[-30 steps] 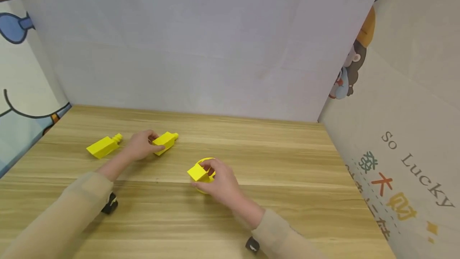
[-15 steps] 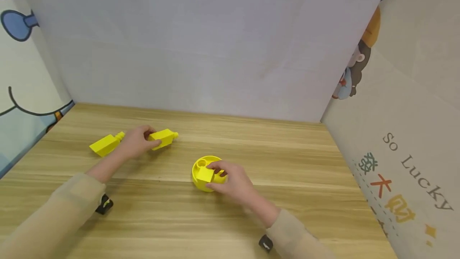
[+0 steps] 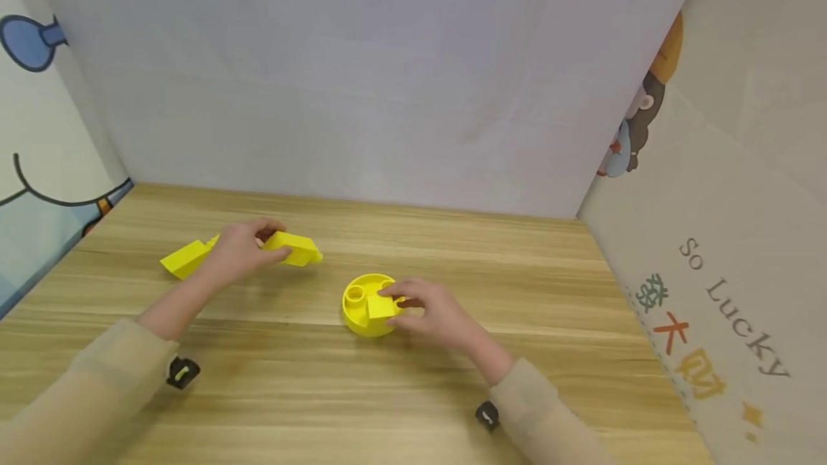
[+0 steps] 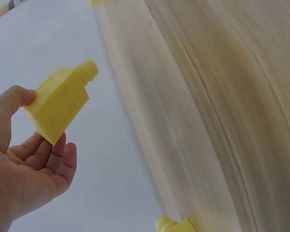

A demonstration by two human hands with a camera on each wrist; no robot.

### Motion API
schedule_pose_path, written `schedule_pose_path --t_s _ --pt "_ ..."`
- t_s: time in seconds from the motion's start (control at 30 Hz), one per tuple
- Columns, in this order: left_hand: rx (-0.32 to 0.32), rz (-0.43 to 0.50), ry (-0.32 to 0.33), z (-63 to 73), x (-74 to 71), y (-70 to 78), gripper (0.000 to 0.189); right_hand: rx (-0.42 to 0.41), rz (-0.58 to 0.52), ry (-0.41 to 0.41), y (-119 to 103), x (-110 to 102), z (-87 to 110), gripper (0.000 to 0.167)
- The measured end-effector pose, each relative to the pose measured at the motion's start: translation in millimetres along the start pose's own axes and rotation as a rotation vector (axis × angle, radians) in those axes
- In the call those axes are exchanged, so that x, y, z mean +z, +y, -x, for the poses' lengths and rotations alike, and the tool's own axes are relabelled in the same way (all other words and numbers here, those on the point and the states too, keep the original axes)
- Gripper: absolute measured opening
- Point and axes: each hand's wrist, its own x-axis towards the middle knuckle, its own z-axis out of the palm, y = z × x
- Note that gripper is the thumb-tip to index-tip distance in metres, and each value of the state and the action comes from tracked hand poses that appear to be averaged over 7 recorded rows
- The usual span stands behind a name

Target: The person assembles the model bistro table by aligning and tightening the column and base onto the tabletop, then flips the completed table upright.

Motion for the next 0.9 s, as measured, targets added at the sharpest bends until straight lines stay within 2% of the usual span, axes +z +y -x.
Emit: schedule_pose_path --t_s 0.23,0.37,0.5,0.77,0.9 --pt "0.053 0.053 0.013 4.6 5.3 16.8 0.043 -0.01 -0.089 -0.056 8 -9 -3.8 0.04" --pt "0.104 0.086 0.022 6.5 10.7 24.7 0.041 0.004 -0.082 -0.109 12 -14 -7.2 0.041" --pt "0.161 0.1 0.022 9.0 16.7 32.4 0.04 -0.021 -0.067 -0.141 14 -17 -11.3 0.04" --pt "0.24 0.106 -0.028 13.9 27.2 45.9 0.038 -0.061 -0.071 -0.168 -7 -28 -19.4 0.035" --pt "0.263 0.088 -0.062 14.1 32.8 48.5 0.039 -0.064 -0.092 -0.18 -4 -31 -22.5 0.035"
